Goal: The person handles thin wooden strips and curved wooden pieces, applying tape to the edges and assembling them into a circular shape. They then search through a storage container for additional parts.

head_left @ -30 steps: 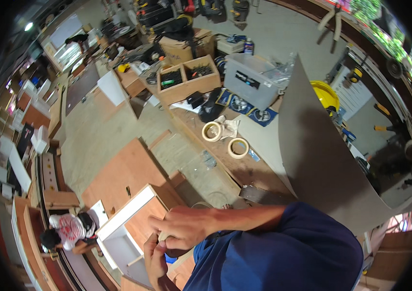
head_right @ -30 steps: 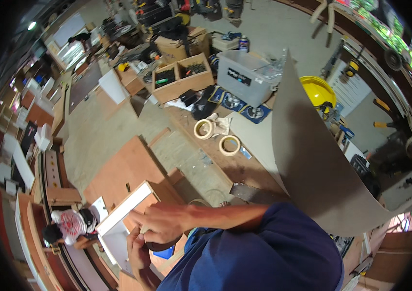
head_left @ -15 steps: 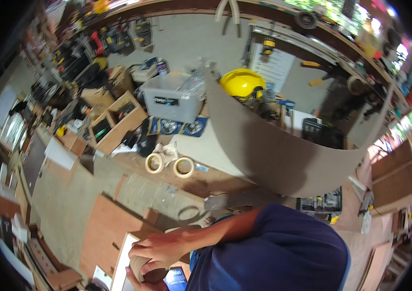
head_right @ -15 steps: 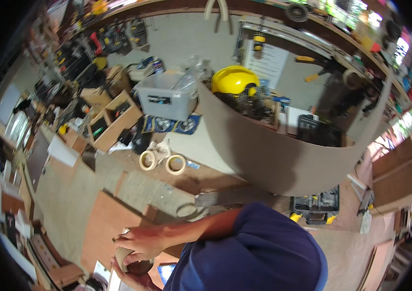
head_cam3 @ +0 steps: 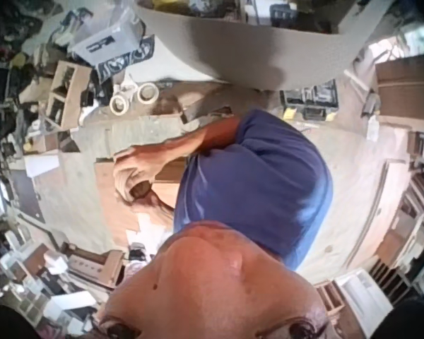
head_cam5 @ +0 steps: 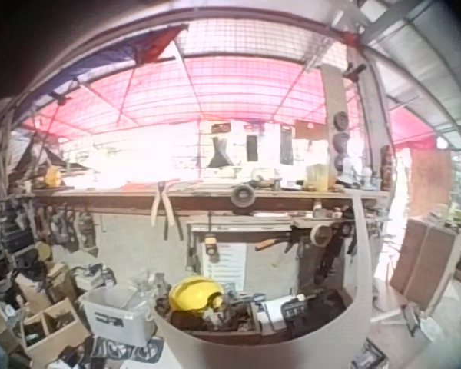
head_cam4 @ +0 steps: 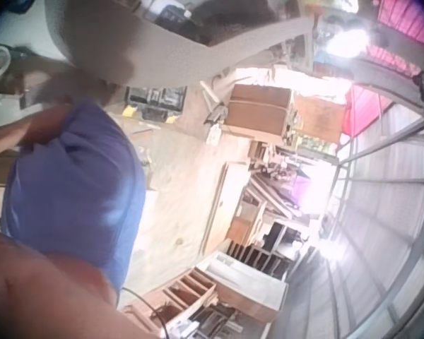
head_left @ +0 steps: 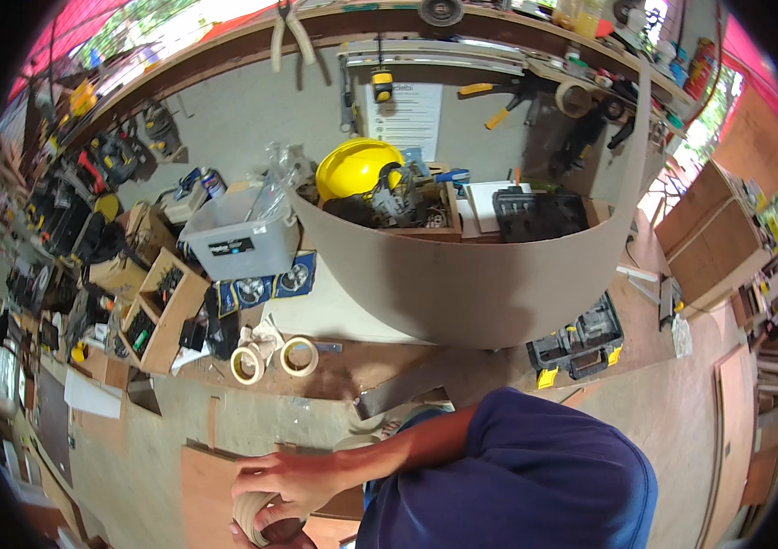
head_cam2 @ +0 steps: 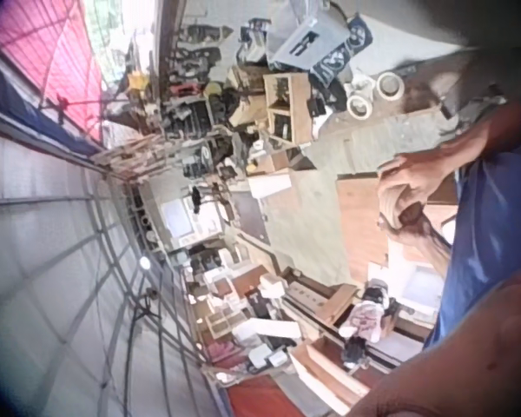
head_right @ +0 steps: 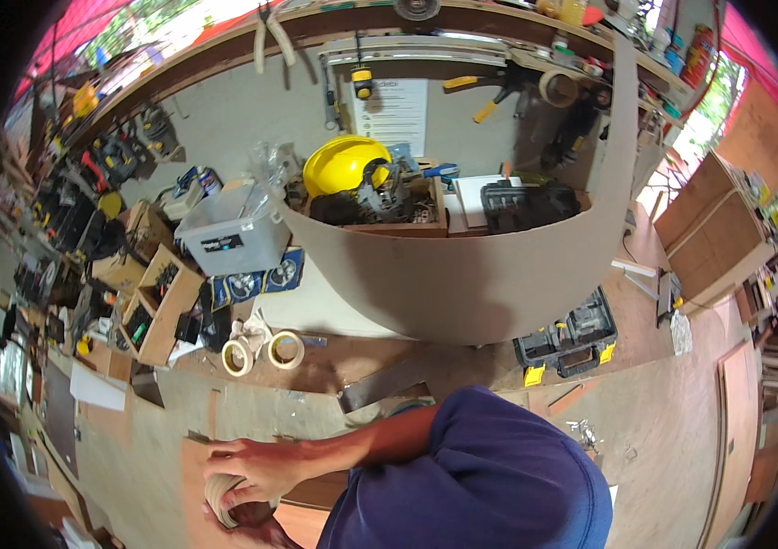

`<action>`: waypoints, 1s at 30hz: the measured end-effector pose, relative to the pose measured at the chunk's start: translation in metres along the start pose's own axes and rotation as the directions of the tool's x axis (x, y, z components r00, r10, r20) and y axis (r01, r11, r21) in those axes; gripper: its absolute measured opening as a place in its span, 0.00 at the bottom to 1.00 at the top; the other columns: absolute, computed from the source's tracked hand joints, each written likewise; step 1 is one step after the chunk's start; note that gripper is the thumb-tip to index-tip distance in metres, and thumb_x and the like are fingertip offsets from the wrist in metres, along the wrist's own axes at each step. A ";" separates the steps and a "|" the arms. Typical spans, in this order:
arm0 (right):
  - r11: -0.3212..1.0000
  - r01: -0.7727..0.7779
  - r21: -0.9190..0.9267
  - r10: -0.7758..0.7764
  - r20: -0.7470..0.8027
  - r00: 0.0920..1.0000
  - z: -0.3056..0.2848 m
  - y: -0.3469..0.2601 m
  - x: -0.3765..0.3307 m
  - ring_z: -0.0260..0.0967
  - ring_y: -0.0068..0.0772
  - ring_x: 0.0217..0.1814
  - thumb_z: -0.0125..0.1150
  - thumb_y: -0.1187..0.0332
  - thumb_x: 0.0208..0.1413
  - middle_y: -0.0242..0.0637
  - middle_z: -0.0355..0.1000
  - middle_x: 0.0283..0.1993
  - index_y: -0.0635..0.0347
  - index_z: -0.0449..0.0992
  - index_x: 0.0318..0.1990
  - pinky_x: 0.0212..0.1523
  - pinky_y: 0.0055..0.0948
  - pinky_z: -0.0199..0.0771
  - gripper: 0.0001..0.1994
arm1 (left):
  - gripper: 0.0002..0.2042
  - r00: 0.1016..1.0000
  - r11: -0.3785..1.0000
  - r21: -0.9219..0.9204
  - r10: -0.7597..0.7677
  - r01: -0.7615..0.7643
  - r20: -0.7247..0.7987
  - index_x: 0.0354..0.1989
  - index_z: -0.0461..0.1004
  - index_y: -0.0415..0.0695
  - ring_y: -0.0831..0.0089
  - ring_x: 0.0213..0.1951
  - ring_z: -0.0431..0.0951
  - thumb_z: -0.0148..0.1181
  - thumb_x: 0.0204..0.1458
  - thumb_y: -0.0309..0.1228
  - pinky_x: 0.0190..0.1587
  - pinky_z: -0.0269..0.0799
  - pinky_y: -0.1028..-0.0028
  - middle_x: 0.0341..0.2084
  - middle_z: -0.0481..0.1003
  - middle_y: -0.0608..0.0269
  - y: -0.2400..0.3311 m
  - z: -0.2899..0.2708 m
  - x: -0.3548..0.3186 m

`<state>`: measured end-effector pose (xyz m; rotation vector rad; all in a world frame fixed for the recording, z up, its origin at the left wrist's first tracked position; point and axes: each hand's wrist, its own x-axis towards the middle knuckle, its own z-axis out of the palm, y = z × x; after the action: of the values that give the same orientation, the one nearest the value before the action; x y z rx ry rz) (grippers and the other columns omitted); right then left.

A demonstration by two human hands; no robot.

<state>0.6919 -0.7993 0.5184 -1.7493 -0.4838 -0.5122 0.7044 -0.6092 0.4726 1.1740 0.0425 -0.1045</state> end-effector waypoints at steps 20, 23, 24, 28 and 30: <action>0.939 -0.122 0.321 0.245 -0.376 0.894 -0.005 0.023 0.022 0.78 0.37 0.45 0.57 0.61 0.70 0.49 0.78 0.44 0.68 0.68 0.56 0.45 0.37 0.75 0.18 | 0.26 0.933 0.983 0.181 -0.088 0.025 0.349 0.55 0.73 0.43 0.68 0.36 0.73 0.50 0.63 0.55 0.39 0.73 0.69 0.35 0.73 0.61 0.025 0.055 0.061; 0.978 -0.026 0.207 0.097 -0.341 0.935 -0.021 0.007 0.028 0.78 0.46 0.41 0.60 0.62 0.68 0.48 0.76 0.39 0.69 0.68 0.56 0.42 0.39 0.75 0.19 | 0.26 0.933 0.990 0.137 -0.073 0.025 0.354 0.54 0.73 0.43 0.69 0.34 0.73 0.50 0.63 0.55 0.38 0.72 0.70 0.34 0.73 0.62 0.021 0.048 0.065; 0.989 0.009 0.150 0.040 -0.317 0.948 -0.028 0.005 0.029 0.78 0.49 0.40 0.60 0.62 0.68 0.48 0.75 0.39 0.70 0.68 0.57 0.42 0.39 0.75 0.20 | 0.26 0.933 0.996 0.082 -0.064 0.037 0.354 0.54 0.73 0.43 0.69 0.34 0.73 0.50 0.63 0.55 0.37 0.72 0.70 0.33 0.73 0.63 0.016 0.045 0.065; 0.999 0.028 0.046 -0.024 -0.095 0.995 -0.042 0.015 0.037 0.75 0.57 0.42 0.64 0.61 0.65 0.50 0.74 0.40 0.70 0.71 0.53 0.42 0.46 0.73 0.20 | 0.26 0.868 0.937 -0.333 0.075 0.107 0.492 0.53 0.73 0.43 0.70 0.32 0.72 0.50 0.63 0.56 0.35 0.70 0.71 0.31 0.72 0.64 -0.020 0.009 0.073; 0.994 -0.085 0.069 0.084 0.021 0.996 -0.052 0.016 0.037 0.74 0.59 0.44 0.66 0.60 0.62 0.51 0.75 0.41 0.70 0.72 0.50 0.43 0.49 0.72 0.21 | 0.26 0.986 0.988 -0.138 -0.048 0.071 0.161 0.49 0.74 0.45 0.75 0.25 0.64 0.50 0.64 0.58 0.29 0.60 0.75 0.23 0.67 0.71 0.012 0.065 0.040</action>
<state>0.7267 -0.8515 0.5381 -1.7013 -0.4338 -0.4150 0.7442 -0.6672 0.5048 1.0177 -0.0534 -0.2431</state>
